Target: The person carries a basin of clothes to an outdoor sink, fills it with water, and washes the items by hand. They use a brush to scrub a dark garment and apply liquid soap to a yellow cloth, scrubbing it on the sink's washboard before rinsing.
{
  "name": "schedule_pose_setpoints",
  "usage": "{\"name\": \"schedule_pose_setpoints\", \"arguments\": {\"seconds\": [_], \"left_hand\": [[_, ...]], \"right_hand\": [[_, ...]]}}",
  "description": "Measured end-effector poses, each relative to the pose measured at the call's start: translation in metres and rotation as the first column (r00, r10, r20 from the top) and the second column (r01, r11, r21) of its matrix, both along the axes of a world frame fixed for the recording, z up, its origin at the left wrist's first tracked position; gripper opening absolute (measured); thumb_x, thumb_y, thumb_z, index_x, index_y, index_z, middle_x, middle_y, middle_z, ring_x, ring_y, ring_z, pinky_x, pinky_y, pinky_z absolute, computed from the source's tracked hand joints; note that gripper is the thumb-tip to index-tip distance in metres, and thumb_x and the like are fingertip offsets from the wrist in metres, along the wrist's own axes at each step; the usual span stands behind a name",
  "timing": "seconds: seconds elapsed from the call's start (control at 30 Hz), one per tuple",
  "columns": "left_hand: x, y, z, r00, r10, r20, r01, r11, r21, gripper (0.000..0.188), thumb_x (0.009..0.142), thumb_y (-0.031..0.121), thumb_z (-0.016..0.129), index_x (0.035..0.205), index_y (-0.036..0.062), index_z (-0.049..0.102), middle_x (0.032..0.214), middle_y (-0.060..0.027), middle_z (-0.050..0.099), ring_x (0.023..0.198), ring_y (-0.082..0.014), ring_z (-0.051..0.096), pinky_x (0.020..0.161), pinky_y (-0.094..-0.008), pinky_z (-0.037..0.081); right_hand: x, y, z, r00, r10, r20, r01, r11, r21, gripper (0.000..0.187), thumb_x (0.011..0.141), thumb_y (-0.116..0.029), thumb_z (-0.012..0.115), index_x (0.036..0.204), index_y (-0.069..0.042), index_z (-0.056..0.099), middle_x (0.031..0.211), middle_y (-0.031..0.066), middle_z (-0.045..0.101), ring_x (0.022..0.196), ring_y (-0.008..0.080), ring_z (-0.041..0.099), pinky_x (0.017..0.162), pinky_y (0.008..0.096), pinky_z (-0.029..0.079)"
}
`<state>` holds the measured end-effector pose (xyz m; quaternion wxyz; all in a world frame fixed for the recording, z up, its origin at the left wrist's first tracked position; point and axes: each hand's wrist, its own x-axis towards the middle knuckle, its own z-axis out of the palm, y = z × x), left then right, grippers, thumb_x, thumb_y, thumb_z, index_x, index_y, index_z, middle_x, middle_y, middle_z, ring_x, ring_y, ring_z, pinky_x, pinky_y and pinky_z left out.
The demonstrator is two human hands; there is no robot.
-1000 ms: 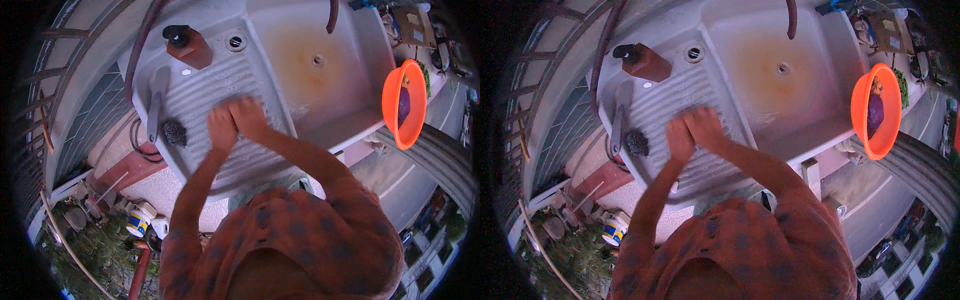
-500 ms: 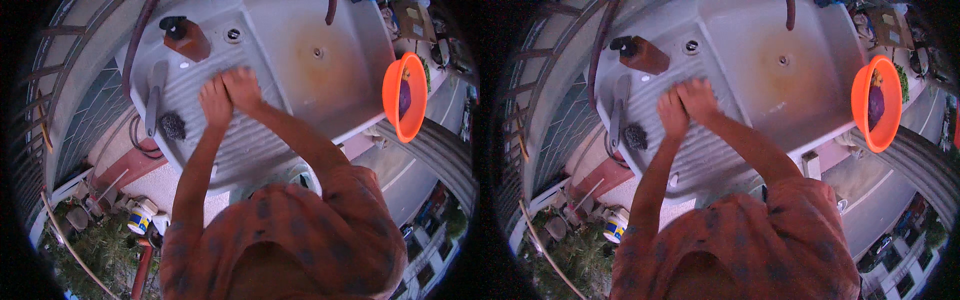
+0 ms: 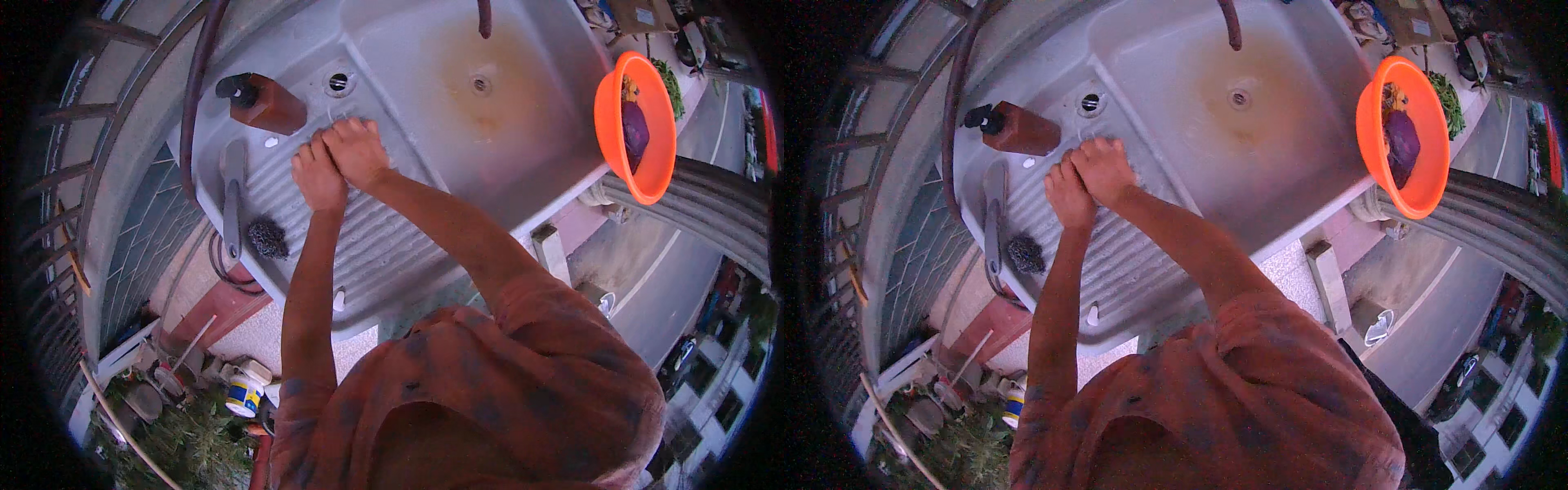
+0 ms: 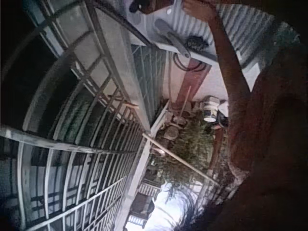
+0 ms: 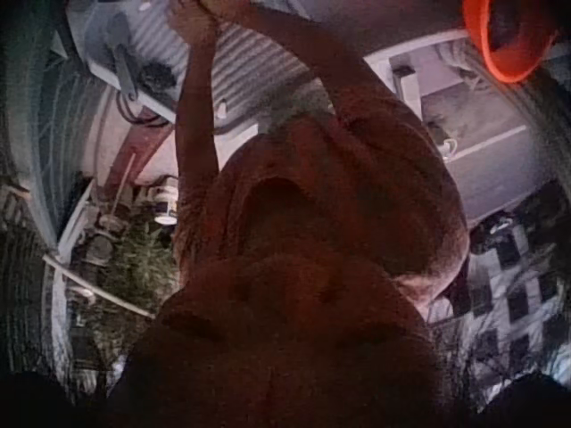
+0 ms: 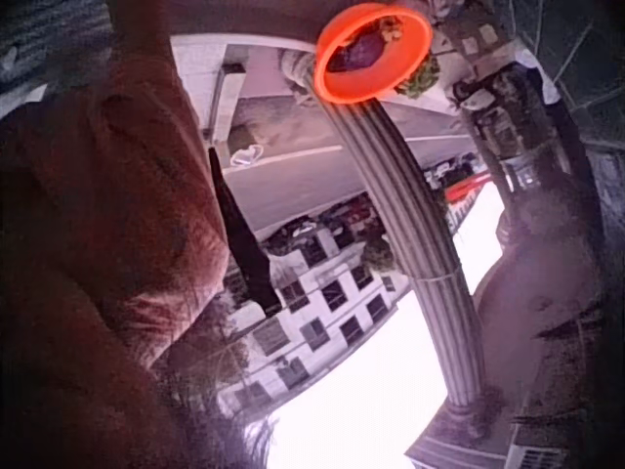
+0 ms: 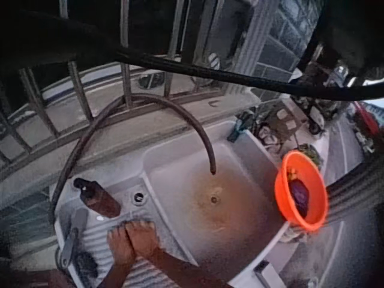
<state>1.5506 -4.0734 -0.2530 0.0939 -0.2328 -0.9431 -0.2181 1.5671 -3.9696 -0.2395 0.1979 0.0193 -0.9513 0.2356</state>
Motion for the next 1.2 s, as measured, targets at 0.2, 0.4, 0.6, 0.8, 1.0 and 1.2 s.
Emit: {"name": "schedule_pose_setpoints", "arguments": {"seconds": [0.2,0.4,0.6,0.8,1.0,1.2], "left_hand": [[0.116,-0.027,0.023,0.967,-0.019,0.255,0.048,0.993,-0.108,0.035,0.076,0.017,0.054,0.108,0.0044,0.049,0.098,-0.0145,0.051,0.09,-0.0347,0.046,0.079,-0.044,0.034],[0.005,0.001,0.031,0.997,0.03,0.077,-0.029,0.999,-0.025,0.033,0.078,0.013,0.049,0.11,0.005,0.046,0.091,-0.0115,0.049,0.084,-0.0304,0.046,0.07,-0.0415,0.036],[0.098,-0.024,-0.015,0.986,-0.03,0.165,0.037,0.998,-0.042,0.032,0.076,0.015,0.051,0.106,0.005,0.049,0.089,-0.012,0.051,0.083,-0.0319,0.046,0.068,-0.0447,0.032],[0.03,-0.016,-0.003,0.998,-0.035,0.051,0.038,0.997,-0.066,0.034,0.081,0.017,0.045,0.113,0.0044,0.045,0.095,-0.012,0.051,0.086,-0.0309,0.046,0.071,-0.043,0.034],[0.034,-0.006,0.009,0.986,-0.056,0.156,0.044,0.996,0.077,0.029,0.08,0.015,0.046,0.107,0.0051,0.05,0.093,-0.0154,0.055,0.084,-0.0338,0.049,0.074,-0.042,0.037],[0.064,-0.025,0.008,0.955,-0.119,0.273,0.113,0.993,0.037,0.035,0.08,0.017,0.048,0.112,0.0027,0.047,0.097,-0.0167,0.055,0.083,-0.0351,0.05,0.071,-0.0453,0.037]], "right_hand": [[0.109,-0.015,0.005,0.968,0.172,0.185,-0.156,0.983,-0.097,0.011,0.075,-0.017,0.05,0.075,-0.007,0.055,0.082,0.0106,0.057,0.082,0.0262,0.053,0.07,0.042,0.036],[0.002,-0.002,0.019,0.997,0.012,0.075,-0.016,0.999,0.052,0.01,0.074,-0.017,0.05,0.081,-0.011,0.055,0.078,0.0052,0.057,0.078,0.0238,0.052,0.072,0.0393,0.034],[0.091,-0.01,-0.014,0.96,0.106,0.259,-0.105,0.994,-0.019,0.009,0.074,-0.019,0.05,0.076,-0.013,0.056,0.075,0.003,0.058,0.077,0.0221,0.052,0.069,0.0396,0.035],[0.023,-0.006,-0.003,0.992,0.089,0.094,-0.094,0.995,0.045,0.009,0.073,-0.017,0.05,0.078,-0.01,0.054,0.071,0.0063,0.057,0.074,0.0256,0.052,0.066,0.0408,0.036],[0.03,0.0,-0.003,0.987,0.054,0.149,-0.045,0.997,-0.063,0.012,0.073,-0.016,0.05,0.082,-0.009,0.054,0.069,0.0089,0.056,0.072,0.0256,0.053,0.066,0.0419,0.037],[0.065,-0.01,0.01,0.975,0.121,0.184,-0.12,0.993,-0.021,0.01,0.074,-0.018,0.05,0.08,-0.01,0.055,0.074,0.0073,0.057,0.075,0.0238,0.053,0.069,0.0402,0.035]]}}
